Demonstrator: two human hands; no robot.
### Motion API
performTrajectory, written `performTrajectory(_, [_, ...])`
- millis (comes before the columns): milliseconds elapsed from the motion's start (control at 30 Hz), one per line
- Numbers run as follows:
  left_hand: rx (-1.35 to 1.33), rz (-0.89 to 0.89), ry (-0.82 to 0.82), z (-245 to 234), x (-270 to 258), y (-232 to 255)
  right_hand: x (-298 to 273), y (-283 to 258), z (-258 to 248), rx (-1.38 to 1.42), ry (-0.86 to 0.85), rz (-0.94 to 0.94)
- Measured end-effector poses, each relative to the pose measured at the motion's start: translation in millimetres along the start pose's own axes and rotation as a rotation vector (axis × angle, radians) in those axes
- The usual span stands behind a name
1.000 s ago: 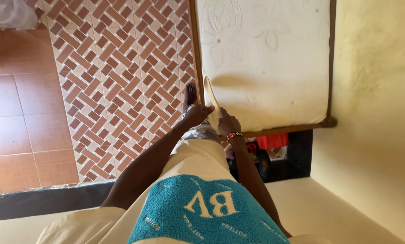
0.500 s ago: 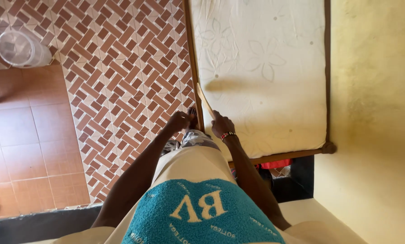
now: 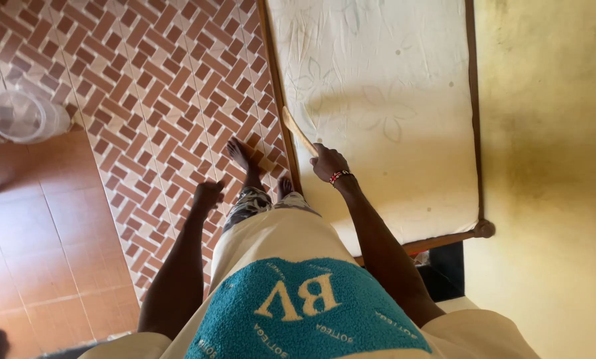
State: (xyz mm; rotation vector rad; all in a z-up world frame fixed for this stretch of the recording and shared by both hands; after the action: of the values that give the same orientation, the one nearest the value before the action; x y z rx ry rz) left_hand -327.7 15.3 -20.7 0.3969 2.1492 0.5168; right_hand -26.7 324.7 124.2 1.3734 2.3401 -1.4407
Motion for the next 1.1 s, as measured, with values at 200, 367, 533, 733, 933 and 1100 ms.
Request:
performTrajectory(200, [-0.104,-0.212,-0.005,-69.3,12.7,-31.3,47.0,-36.4,7.0,0.087,0.055,0.036])
performTrajectory(367, [0.026,-0.271,-0.093,-119.8,42.3,-26.3,96.8,-52.2,23.3,0.166,0.184,-0.054])
performTrajectory(533, [0.104,-0.171,-0.083,-156.8,109.0,48.5,148.1,-75.3,-6.4,0.191,0.267,-0.122])
performTrajectory(733, [0.171,0.045,-0.089,-170.1,196.0,184.2,185.1,-148.4,-64.4,0.930,0.019,0.201])
performTrajectory(933, [0.189,0.228,-0.042,-174.1,226.8,349.5,259.8,-163.3,-97.8,1.294,-0.027,0.192])
performTrajectory(1100, [0.369,0.433,0.041,-150.7,295.7,441.8,322.9,-191.6,-149.4,1.289,-0.168,0.153])
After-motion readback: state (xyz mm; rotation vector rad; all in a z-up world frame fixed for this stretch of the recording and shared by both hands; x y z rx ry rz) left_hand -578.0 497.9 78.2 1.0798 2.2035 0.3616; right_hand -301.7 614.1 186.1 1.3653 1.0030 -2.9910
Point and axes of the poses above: each hand's wrist, its own x-axis towards the middle knuckle, its own z-axis out of the palm, y = z × x, the point moved 4 cm from there along x, towards the middle knuckle, and after that the axes turned 12 degrees about x, right-handed, at the moved point
